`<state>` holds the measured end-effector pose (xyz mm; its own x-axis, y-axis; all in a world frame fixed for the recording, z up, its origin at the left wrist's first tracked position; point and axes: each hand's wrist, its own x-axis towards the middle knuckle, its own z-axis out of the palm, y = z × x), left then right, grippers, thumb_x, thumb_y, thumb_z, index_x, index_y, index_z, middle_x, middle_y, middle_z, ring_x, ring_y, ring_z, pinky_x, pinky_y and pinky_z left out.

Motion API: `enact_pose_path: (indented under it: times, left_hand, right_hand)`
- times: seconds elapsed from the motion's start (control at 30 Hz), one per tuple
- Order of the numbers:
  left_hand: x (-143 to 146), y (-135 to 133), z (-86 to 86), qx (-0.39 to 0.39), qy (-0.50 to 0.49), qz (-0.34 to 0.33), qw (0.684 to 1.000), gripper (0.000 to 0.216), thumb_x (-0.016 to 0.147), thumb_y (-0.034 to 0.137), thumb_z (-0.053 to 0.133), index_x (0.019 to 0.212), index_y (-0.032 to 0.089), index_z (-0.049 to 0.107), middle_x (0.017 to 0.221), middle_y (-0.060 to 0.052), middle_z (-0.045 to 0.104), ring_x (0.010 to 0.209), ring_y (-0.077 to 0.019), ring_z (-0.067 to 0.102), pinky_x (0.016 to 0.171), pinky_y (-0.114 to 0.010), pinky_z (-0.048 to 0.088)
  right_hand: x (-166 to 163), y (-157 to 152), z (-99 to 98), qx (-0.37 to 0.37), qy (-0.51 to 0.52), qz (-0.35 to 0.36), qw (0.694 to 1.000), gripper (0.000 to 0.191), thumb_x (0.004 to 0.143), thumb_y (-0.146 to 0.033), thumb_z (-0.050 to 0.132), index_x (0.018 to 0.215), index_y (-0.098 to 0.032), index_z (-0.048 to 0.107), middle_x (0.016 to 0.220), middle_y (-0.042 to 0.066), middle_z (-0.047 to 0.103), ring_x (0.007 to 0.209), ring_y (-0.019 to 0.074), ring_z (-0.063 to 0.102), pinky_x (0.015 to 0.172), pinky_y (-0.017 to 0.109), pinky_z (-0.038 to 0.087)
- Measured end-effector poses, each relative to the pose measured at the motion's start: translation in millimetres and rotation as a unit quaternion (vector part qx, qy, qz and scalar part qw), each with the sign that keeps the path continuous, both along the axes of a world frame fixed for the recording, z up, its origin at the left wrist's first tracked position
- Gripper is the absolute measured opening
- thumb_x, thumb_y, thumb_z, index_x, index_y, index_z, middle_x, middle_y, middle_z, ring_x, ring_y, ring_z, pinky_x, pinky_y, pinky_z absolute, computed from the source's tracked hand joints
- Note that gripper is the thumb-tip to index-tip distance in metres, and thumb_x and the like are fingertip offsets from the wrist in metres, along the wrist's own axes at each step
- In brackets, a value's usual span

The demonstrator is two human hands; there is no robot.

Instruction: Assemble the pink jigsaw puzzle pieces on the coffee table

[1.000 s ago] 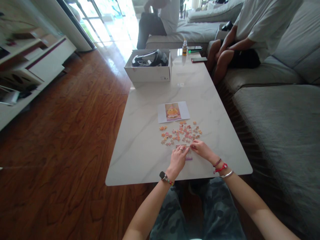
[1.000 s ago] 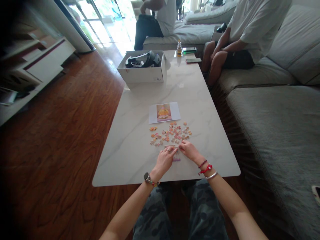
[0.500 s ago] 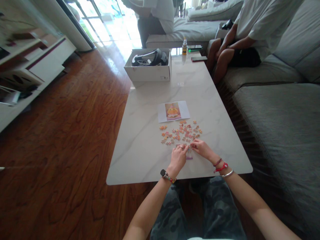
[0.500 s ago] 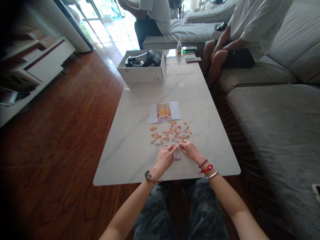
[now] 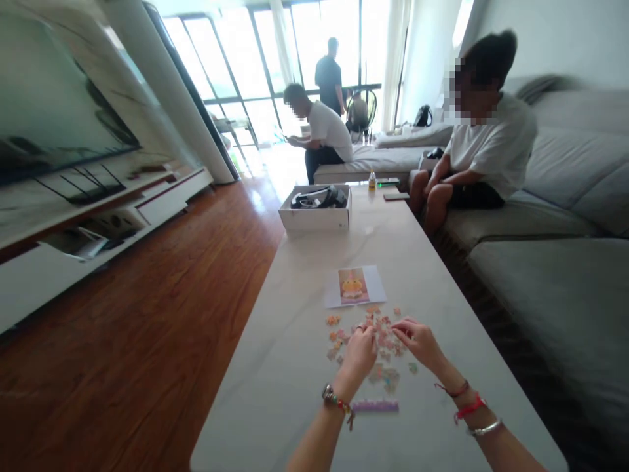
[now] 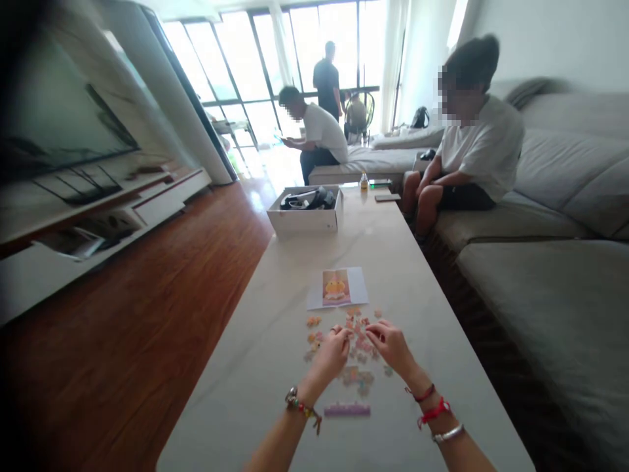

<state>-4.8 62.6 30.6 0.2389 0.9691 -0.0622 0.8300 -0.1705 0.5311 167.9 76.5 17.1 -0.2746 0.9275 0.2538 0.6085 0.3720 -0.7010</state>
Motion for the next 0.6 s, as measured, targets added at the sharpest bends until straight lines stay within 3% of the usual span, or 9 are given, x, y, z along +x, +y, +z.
enact_pose_path:
  times: [0.1,0.23,0.6]
  left_hand:
    - [-1,25,21.5,0.064,-0.06,0.031,0.996,0.027,0.081,0.017,0.037,0.097,0.017,0.059,0.095,-0.008,0.059,0.085,-0.0145,0.056,0.076,-0.025,0.043]
    - [-6,29,38.0,0.104,-0.068,0.041,0.991,0.026,0.082,0.02,0.037,0.096,0.018,0.059,0.091,-0.006,0.059,0.079,-0.0135,0.056,0.073,-0.024,0.043]
    - [-18,12,25.8,0.088,-0.045,0.044,0.994,0.024,0.083,0.022,0.037,0.092,0.019,0.059,0.089,-0.005,0.059,0.075,-0.0115,0.057,0.07,-0.022,0.044]
  right_hand:
    - [-5,22,25.3,0.028,0.028,-0.021,0.999,0.022,0.081,-0.03,0.048,0.079,-0.017,0.065,0.072,0.004,0.061,0.056,0.0115,0.054,0.055,0.023,0.045]
    - [-13,31,39.7,0.032,0.039,-0.007,0.999,0.021,0.08,-0.031,0.048,0.077,-0.017,0.064,0.072,0.004,0.062,0.058,0.012,0.054,0.055,0.023,0.045]
    - [-16,9,19.2,0.022,0.022,0.024,0.999,0.015,0.078,-0.025,0.05,0.075,-0.019,0.063,0.07,0.003,0.058,0.06,0.0133,0.054,0.057,0.025,0.044]
